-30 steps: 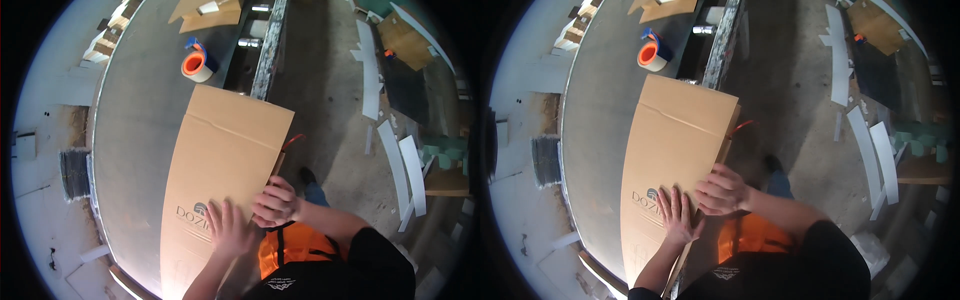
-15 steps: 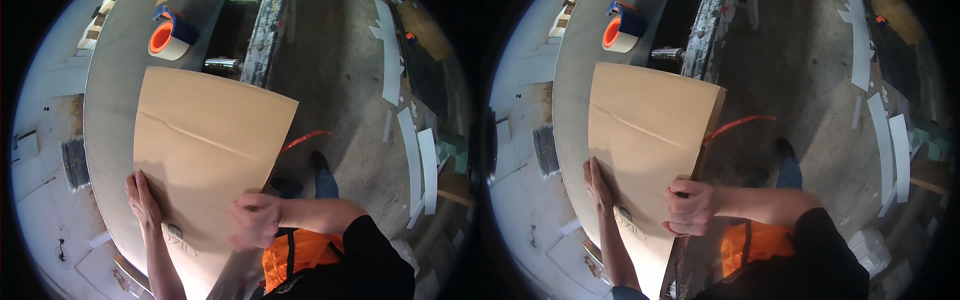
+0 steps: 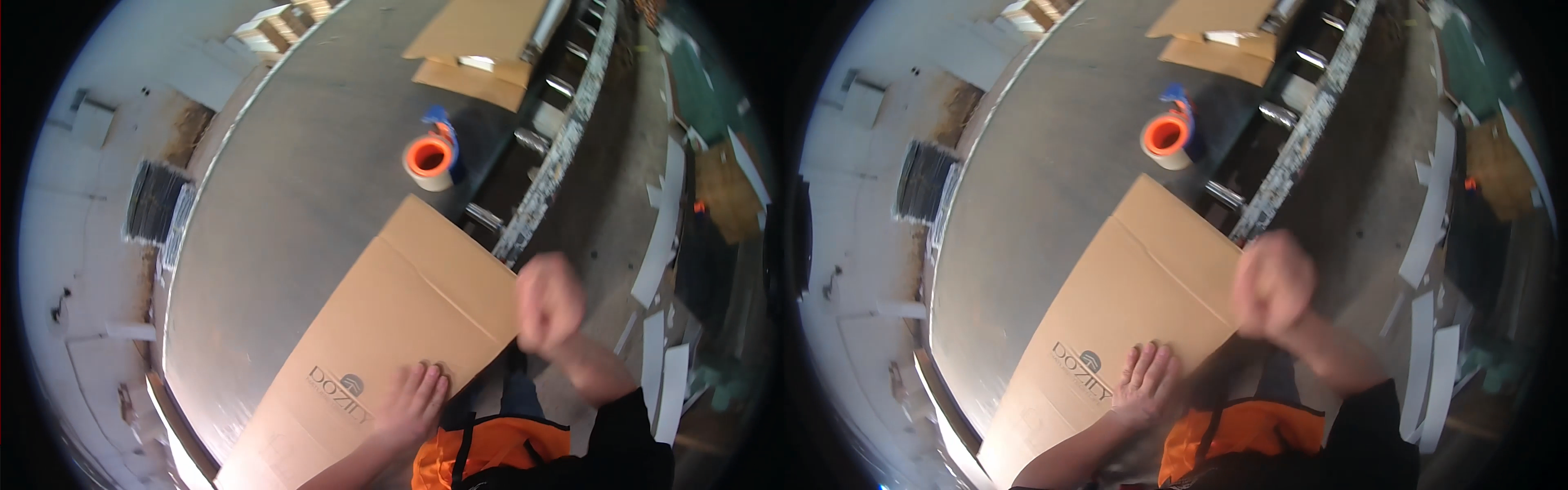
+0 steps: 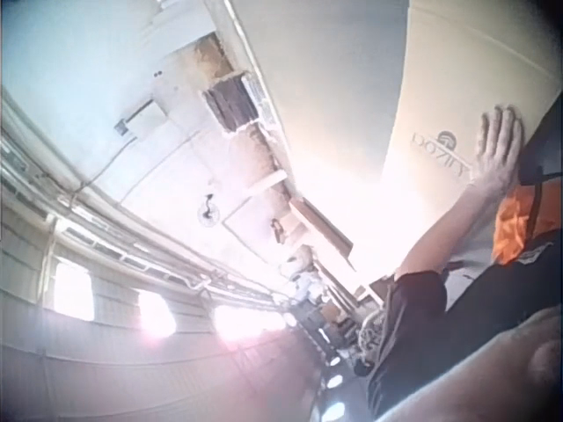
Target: The person tapes the edges of long cardboard boxes using a tape dispenser and places white foam pieces inside the open boxes on a long table.
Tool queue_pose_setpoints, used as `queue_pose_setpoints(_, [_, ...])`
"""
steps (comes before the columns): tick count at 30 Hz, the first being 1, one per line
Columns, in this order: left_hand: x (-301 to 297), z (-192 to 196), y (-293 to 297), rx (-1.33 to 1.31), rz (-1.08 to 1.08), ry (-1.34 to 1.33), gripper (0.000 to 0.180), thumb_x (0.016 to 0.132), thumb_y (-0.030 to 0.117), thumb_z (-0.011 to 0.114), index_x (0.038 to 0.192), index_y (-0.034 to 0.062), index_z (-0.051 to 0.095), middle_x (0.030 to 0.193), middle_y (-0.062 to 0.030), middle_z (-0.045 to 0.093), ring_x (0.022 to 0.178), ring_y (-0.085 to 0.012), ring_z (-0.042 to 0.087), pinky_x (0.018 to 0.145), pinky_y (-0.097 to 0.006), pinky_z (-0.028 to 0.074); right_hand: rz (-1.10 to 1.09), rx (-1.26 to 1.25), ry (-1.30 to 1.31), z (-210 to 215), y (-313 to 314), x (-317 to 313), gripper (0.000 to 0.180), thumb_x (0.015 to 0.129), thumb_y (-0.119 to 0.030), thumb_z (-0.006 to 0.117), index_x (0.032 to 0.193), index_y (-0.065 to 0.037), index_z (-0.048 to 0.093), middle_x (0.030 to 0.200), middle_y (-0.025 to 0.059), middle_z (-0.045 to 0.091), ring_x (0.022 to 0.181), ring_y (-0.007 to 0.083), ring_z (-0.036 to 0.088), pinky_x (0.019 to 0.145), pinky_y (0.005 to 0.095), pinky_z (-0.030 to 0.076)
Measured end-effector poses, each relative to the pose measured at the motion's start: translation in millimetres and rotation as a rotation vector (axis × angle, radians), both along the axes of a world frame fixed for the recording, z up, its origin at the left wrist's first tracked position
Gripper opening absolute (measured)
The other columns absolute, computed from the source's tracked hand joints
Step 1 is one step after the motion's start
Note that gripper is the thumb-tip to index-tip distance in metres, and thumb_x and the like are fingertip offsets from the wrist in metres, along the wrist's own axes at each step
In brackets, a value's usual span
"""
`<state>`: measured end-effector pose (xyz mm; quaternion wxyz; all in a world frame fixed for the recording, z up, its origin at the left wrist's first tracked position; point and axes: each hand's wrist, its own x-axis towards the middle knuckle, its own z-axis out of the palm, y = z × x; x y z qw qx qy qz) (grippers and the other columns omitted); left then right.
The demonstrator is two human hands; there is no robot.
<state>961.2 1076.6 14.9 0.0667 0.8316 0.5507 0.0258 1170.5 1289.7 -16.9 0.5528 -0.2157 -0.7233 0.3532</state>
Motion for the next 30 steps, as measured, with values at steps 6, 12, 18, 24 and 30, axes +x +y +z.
queue_pose_setpoints(6, [-7.7, 15.5, 7.6, -0.040, -0.010, -0.194, 0.061, 0.078, 0.014, 0.065, 0.136, 0.0033, 0.052, 0.142, -0.0146, 0.048, 0.132, -0.0378, 0.045, 0.111, -0.053, 0.034, -0.510, -0.465, -0.628, -32.0, 218.7, -101.4, 0.065, 0.067, -0.032, 0.081, 0.118, -0.002, 0.054, 0.102, 0.0150, 0.062, 0.095, 0.0299, 0.058, 0.092, 0.0433, 0.044])
queue_pose_setpoints(12, [-15.1, 8.2, -20.5, -0.027, -0.019, -0.150, 0.061, 0.070, 0.023, 0.071, 0.129, 0.0121, 0.060, 0.138, -0.0072, 0.051, 0.136, -0.0351, 0.039, 0.115, -0.054, 0.030, -0.029, -1.013, 0.110, -32.3, 175.4, -65.1, 0.040, 0.070, -0.006, 0.062, 0.109, -0.005, 0.063, 0.105, 0.0055, 0.064, 0.097, 0.0217, 0.060, 0.090, 0.0359, 0.045])
queue_pose_setpoints(18, [-9.0, -19.6, -36.4, 0.080, -0.018, -0.241, 0.064, 0.069, 0.020, 0.071, 0.131, 0.0108, 0.058, 0.132, -0.0085, 0.053, 0.130, -0.0388, 0.042, 0.112, -0.061, 0.029, -0.204, -0.719, 0.063, 58.6, 0.2, 69.9, 0.067, 0.072, -0.010, 0.065, 0.137, -0.012, 0.051, 0.130, 0.0104, 0.052, 0.123, 0.0225, 0.051, 0.104, 0.0359, 0.040])
queue_pose_setpoints(24, [-17.6, -11.7, -32.7, 0.234, -0.108, -0.248, 0.058, 0.071, 0.009, 0.067, 0.129, 0.0047, 0.057, 0.124, -0.0109, 0.053, 0.124, -0.0336, 0.045, 0.114, -0.058, 0.030, -0.127, 0.081, -0.766, 150.7, -81.7, -41.0, 0.038, 0.068, -0.015, 0.068, 0.106, -0.012, 0.069, 0.100, 0.0125, 0.063, 0.087, 0.0353, 0.065, 0.071, 0.0428, 0.054])
queue_pose_setpoints(30, [-26.6, -19.3, -33.1, 0.289, -0.037, -0.309, 0.052, 0.072, 0.008, 0.068, 0.124, 0.0074, 0.063, 0.115, -0.0046, 0.057, 0.117, -0.0260, 0.051, 0.113, -0.052, 0.035, 0.212, 0.000, -1.310, 124.8, -98.1, -74.5, 0.034, 0.063, -0.020, 0.067, 0.096, -0.011, 0.072, 0.092, 0.0172, 0.068, 0.081, 0.0342, 0.069, 0.072, 0.0423, 0.057])
